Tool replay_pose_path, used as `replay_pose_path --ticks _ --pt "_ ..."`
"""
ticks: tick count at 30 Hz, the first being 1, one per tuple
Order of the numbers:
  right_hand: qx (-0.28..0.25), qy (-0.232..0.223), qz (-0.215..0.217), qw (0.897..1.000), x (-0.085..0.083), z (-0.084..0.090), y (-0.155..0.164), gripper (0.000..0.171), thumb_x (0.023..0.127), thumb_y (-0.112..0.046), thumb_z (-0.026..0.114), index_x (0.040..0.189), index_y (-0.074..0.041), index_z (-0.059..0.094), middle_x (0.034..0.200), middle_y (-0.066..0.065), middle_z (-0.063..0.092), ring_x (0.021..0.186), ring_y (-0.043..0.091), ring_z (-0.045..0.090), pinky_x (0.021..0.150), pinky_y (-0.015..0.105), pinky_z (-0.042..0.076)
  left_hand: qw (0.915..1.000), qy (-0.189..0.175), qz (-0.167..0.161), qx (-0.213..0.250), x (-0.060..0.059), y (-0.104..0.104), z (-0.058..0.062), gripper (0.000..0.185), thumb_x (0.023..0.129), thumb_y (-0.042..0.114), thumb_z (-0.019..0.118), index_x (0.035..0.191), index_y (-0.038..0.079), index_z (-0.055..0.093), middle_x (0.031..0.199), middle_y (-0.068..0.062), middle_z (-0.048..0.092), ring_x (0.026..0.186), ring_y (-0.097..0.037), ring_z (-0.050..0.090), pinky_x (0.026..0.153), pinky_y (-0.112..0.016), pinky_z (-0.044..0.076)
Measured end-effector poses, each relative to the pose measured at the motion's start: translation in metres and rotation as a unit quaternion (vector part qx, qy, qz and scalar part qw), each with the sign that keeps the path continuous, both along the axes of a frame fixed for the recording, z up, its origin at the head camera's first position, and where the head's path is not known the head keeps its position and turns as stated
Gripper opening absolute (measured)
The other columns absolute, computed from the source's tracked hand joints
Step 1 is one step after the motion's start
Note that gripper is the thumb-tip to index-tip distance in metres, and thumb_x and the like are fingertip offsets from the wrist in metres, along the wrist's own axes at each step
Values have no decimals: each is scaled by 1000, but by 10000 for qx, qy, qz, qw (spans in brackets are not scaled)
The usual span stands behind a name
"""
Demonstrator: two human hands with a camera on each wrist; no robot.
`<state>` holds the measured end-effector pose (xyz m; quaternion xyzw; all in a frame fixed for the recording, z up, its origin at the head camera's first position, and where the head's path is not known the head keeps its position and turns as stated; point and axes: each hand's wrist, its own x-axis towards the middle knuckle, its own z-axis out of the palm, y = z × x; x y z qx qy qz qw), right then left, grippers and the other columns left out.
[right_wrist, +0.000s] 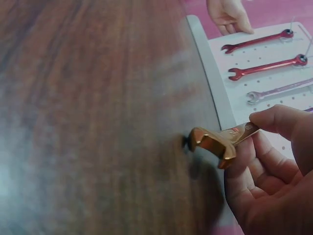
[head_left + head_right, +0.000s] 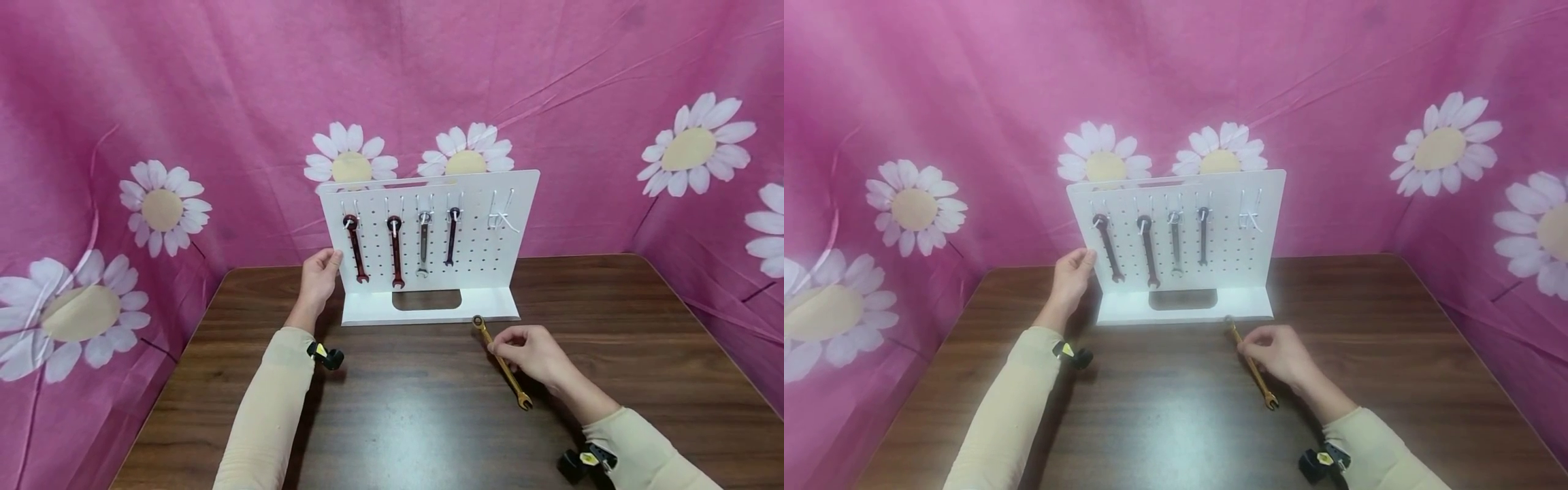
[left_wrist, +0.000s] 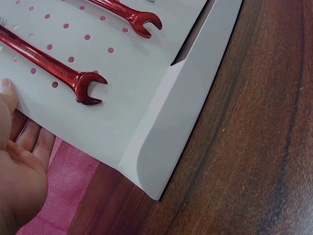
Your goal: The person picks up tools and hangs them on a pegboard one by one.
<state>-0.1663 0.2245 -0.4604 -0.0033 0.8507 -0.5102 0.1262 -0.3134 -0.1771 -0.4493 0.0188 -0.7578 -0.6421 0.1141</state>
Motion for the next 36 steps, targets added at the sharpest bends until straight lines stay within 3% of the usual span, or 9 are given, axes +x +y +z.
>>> replay_pose_path --ticks 6,13,20,24,27,32,36 --pt "-296 -101 29 9995 -2 5 4 19 100 -10 75 104 8 76 87 8 77 71 16 69 66 32 61 10000 -94 -13 3 1 0 0 32 111 21 63 122 -8 73 79 13 65 82 -4 60 90 -34 56" --pt "-635 262 -47 9976 -5 17 10 21 103 -6 70 109 14 72 98 16 81 75 10 71 71 32 64 10000 -62 25 55 0 1 -1 32 110 20 64 122 -8 73 78 11 66 81 -5 59 93 -39 56" --pt "-834 452 -274 9951 -6 32 12 26 102 -9 73 113 15 71 91 2 79 75 9 72 73 33 65 10000 -86 18 -2 0 -1 0 33 110 21 64 121 -9 72 76 11 63 79 -5 59 87 -31 56" --pt "-901 538 -371 9938 -7 40 12 27 103 -9 73 114 15 71 89 -6 78 75 8 72 75 33 65 10000 -98 13 -10 0 0 1 32 111 21 64 122 -8 73 76 11 63 80 -4 60 94 -41 58" --pt "-975 631 -493 9920 -6 46 12 21 102 -10 73 111 10 74 89 -12 77 75 6 73 75 33 66 9999 -111 7 -10 0 0 0 32 111 21 63 122 -8 73 77 11 63 80 -4 60 97 -44 58" --pt "-1123 805 -739 9876 -5 58 11 4 102 -12 76 101 -9 78 86 -18 75 73 5 72 72 29 65 9999 -124 48 -19 0 0 1 33 111 21 63 122 -7 73 77 11 63 80 -4 60 89 -32 57" --pt "-1073 1062 -867 9847 -5 65 10 4 101 -13 77 97 -12 79 82 -19 74 70 5 70 66 24 61 9999 -92 57 7 0 1 1 32 111 21 63 121 -8 73 77 11 64 80 -4 60 94 -41 58"
